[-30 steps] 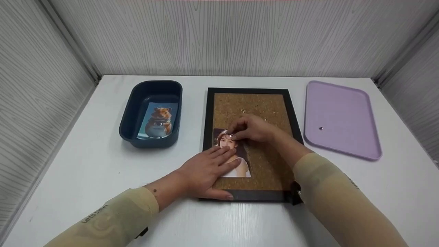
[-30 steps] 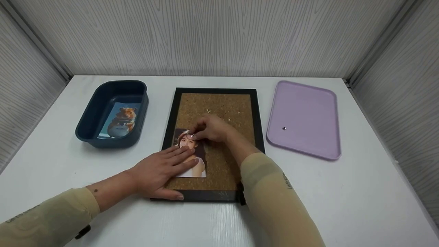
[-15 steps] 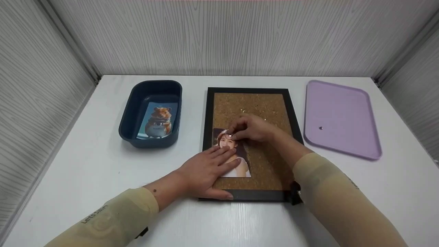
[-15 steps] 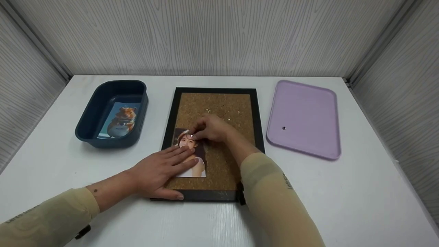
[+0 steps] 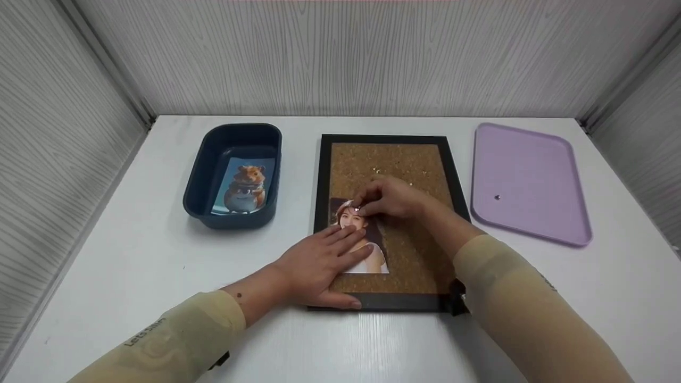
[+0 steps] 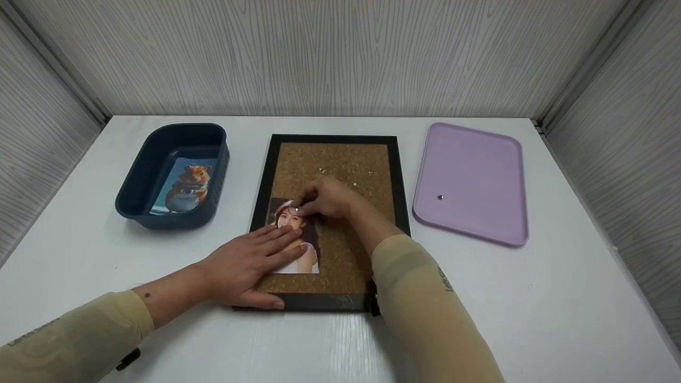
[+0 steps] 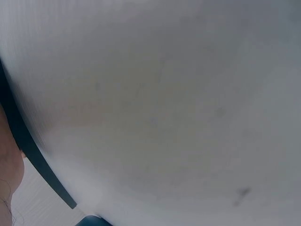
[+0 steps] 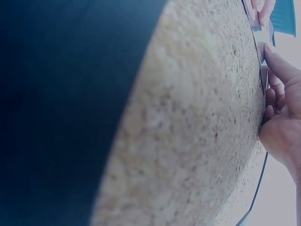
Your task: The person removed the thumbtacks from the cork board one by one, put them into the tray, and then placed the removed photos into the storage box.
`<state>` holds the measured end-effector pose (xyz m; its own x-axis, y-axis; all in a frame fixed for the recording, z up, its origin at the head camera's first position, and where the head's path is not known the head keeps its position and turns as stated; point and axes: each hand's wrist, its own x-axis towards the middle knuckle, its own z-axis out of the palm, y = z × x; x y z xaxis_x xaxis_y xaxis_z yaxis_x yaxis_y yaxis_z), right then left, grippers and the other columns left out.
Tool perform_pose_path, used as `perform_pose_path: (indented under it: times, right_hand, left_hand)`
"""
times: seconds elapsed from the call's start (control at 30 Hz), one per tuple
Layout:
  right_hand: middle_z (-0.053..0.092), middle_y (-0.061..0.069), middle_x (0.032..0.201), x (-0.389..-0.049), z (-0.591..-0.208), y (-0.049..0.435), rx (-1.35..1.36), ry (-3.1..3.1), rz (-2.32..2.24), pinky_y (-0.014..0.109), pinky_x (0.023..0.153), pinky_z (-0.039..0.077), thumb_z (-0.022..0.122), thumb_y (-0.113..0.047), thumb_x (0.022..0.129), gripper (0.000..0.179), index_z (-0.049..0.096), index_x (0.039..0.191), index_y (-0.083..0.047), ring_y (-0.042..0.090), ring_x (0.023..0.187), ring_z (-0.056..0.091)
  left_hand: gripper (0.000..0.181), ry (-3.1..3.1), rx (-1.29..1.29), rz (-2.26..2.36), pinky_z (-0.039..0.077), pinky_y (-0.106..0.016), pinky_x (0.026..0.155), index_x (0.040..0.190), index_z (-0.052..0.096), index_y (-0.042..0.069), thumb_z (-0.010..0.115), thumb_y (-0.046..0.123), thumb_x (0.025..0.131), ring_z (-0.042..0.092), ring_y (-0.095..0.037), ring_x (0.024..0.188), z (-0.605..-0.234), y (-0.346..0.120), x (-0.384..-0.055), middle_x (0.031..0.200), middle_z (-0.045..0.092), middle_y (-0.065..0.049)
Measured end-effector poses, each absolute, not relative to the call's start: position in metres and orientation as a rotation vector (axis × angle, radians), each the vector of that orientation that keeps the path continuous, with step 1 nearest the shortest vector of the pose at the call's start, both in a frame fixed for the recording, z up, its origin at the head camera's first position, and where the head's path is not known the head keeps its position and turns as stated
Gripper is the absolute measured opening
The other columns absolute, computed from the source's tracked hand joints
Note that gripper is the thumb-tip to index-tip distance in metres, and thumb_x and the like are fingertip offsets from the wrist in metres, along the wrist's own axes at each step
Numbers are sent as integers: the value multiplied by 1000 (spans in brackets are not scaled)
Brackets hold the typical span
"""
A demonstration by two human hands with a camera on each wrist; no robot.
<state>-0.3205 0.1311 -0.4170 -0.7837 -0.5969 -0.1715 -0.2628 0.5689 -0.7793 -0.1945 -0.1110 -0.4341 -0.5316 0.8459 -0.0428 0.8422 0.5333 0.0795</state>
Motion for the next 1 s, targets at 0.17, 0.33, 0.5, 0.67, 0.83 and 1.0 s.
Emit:
perform_pose_path:
  times: [0.17, 0.33, 0.5, 0.67, 0.83, 1.0]
  right_hand:
    - [71, 2, 114, -322, -416, 129, -685, 2372, -1071, 37, 96, 47, 77, -10, 99, 12, 81, 110, -13, 20, 108, 58]
    - [73, 2, 109, -322, -413, 128, -710, 2364, -1026, 36, 93, 49, 75, -8, 100, 13, 80, 111, -13, 20, 102, 60]
    - [72, 3, 108, -322, -409, 127, -734, 2365, -976, 35, 90, 49, 74, -8, 101, 12, 79, 111, -13, 20, 100, 60]
    - [71, 3, 106, -323, -408, 126, -728, 2349, -965, 33, 85, 51, 73, -7, 101, 12, 77, 111, -12, 19, 97, 61]
    - [71, 4, 105, -323, -408, 125, -748, 2349, -969, 33, 84, 50, 74, -7, 100, 12, 76, 112, -9, 19, 98, 60]
    - [71, 4, 107, -322, -409, 125, -724, 2333, -986, 33, 85, 51, 74, -7, 100, 13, 76, 113, -10, 19, 98, 61]
  left_hand:
    - [104, 2677, 1470, 80, 11, -45, 131, 172, 21, 21, 26, 90, 94, 12, -27, 163, -433, -111, -194, 177, 15, -10]
    - [102, 2682, 1496, 80, 13, -45, 131, 171, 23, 20, 29, 88, 95, 14, -27, 163, -434, -112, -195, 177, 17, -11]
    - [102, 2687, 1513, 73, 13, -45, 131, 171, 23, 20, 29, 88, 96, 15, -27, 163, -435, -112, -195, 176, 18, -11]
    - [101, 2685, 1510, 61, 12, -45, 131, 171, 23, 20, 30, 88, 96, 15, -28, 163, -434, -112, -196, 176, 17, -11]
    - [101, 2686, 1508, 49, 12, -44, 131, 171, 23, 20, 34, 87, 96, 15, -28, 163, -434, -111, -195, 176, 17, -12]
    - [101, 2693, 1512, 32, 12, -44, 131, 171, 23, 20, 35, 86, 96, 15, -28, 163, -434, -112, -196, 176, 18, -13]
